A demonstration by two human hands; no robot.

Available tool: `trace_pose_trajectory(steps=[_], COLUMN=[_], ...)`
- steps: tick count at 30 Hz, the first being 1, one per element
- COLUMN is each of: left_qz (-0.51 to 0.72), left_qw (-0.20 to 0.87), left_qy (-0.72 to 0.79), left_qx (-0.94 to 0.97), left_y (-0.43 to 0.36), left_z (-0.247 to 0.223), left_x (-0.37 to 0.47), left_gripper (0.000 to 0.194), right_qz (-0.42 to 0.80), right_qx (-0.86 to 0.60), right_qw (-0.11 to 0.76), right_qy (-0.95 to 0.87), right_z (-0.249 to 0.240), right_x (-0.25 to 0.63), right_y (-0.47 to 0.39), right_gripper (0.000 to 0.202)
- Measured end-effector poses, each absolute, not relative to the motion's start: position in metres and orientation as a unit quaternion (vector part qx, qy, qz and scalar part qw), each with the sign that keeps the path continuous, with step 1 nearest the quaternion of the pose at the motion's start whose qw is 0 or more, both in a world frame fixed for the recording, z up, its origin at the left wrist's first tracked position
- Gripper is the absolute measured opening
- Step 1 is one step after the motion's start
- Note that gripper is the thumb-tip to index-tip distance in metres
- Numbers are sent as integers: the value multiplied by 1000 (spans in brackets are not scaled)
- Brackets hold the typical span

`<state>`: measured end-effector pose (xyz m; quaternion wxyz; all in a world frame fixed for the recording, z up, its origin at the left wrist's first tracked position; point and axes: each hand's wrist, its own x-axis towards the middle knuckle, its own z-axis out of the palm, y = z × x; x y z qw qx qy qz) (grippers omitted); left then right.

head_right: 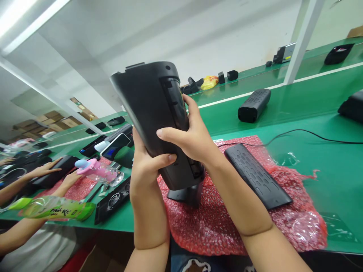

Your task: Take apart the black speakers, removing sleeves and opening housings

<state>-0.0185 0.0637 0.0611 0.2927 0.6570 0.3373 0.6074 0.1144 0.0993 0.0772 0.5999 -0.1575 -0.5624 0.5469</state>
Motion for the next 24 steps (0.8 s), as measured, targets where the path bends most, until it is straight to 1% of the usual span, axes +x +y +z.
trace_pose_trajectory(steps=[4, 8, 10, 13, 18, 24], left_qz=[612, 605, 601, 594, 594, 603], left_qw=[295, 292, 294, 307, 302, 304], left_qy=[349, 374, 382, 382, 393, 394], left_qx=[646, 639, 637, 638, 634, 624], left_y=[61, 56, 54, 52, 50, 51], left_z=[63, 66, 67, 70, 73, 74], left_x=[-23, -26, -27, -29, -34, -34], left_gripper=[113, 117, 118, 116, 117, 116], right_qz=[538, 544, 547, 551, 552, 537], right_qx=[-137, -83, -74, -74, -60, -72], right_qw=[594, 550, 542, 545, 509, 528], right_qy=[-582, -628, -633, -628, -658, -654], right_z=[74, 70, 69, 68, 66, 64], right_x=[114, 115, 115, 115, 115, 112], right_y=[101, 105, 107, 109, 111, 111], right_gripper=[91, 106, 110, 111, 117, 119])
